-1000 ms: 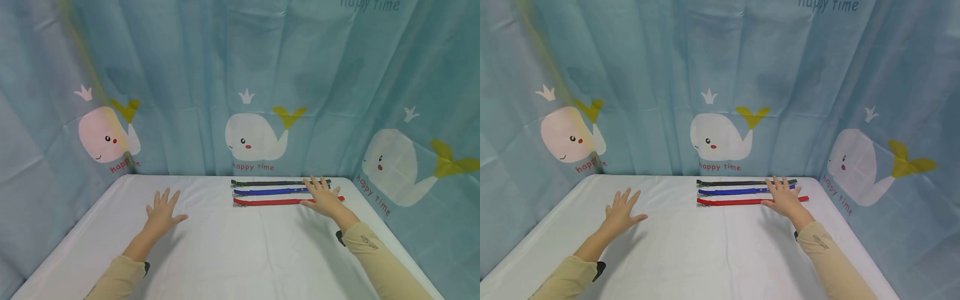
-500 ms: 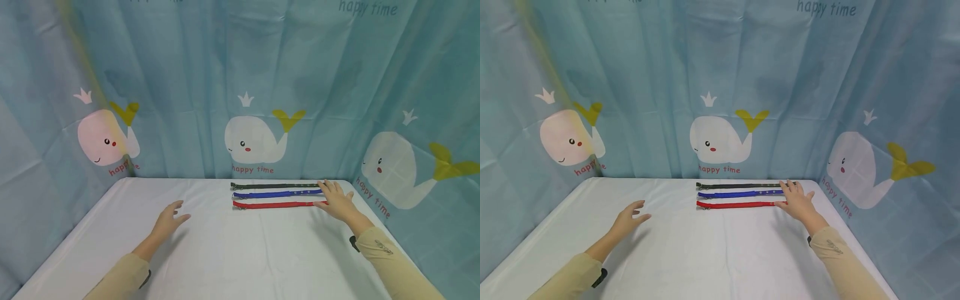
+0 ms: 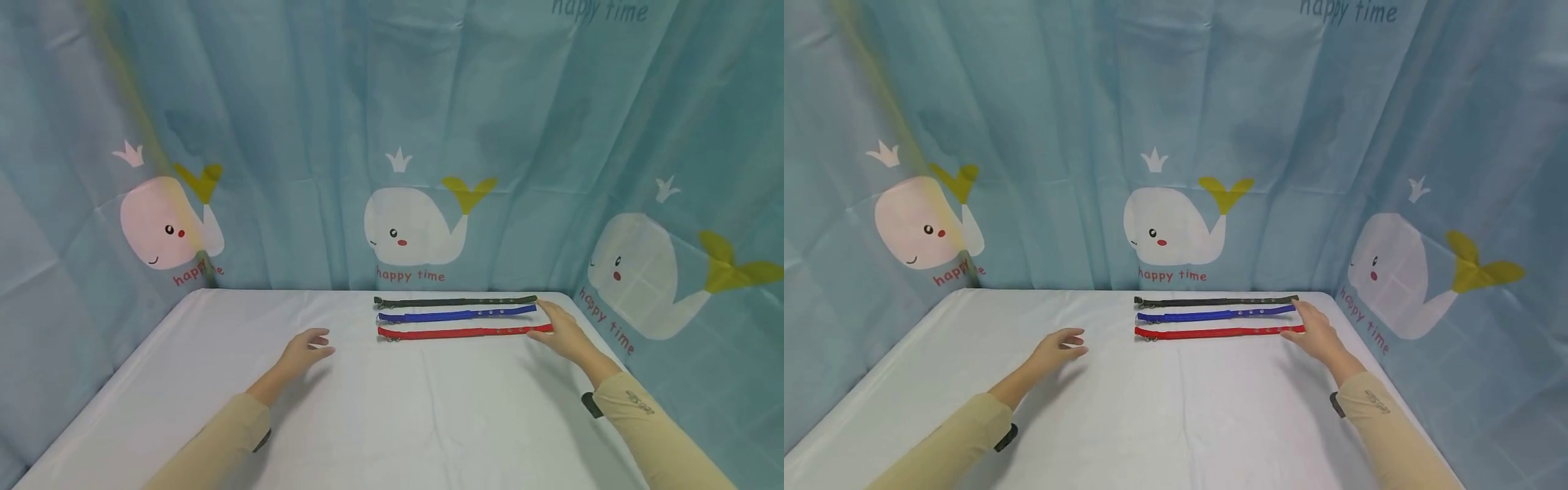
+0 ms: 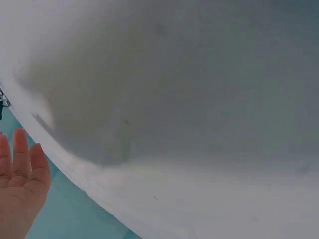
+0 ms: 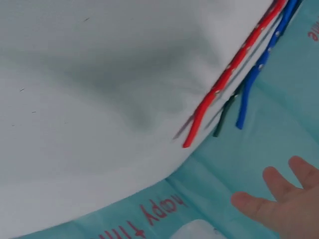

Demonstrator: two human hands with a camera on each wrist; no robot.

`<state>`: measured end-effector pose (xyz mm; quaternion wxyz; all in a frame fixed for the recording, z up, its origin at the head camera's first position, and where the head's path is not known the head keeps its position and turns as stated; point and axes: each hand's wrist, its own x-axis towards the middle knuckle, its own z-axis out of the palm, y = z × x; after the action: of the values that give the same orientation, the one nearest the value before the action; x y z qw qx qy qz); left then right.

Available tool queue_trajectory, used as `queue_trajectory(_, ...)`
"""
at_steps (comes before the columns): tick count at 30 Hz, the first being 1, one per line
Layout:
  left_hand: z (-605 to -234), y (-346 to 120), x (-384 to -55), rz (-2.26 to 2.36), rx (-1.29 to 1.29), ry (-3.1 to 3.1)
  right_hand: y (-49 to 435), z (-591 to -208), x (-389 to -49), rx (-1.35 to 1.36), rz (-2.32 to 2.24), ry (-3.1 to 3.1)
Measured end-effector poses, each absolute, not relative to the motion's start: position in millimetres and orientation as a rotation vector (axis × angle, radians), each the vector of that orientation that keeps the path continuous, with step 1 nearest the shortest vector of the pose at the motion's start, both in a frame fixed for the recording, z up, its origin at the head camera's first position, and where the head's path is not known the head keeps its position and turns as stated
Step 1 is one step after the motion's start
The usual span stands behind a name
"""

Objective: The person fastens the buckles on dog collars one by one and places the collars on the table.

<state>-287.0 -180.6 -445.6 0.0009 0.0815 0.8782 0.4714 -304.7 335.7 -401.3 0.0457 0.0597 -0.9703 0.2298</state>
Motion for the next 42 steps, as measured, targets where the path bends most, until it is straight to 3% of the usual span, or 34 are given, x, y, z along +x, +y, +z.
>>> queue_trajectory(34,-451,-101,-326,1.459,0.085,2.653,410,-456,-345,-0.314,1.090,-3.047)
queue_trajectory(42,-447,-84,-328,1.395,-0.017,2.654,415,-460,-356,-0.242,1.059,-3.075)
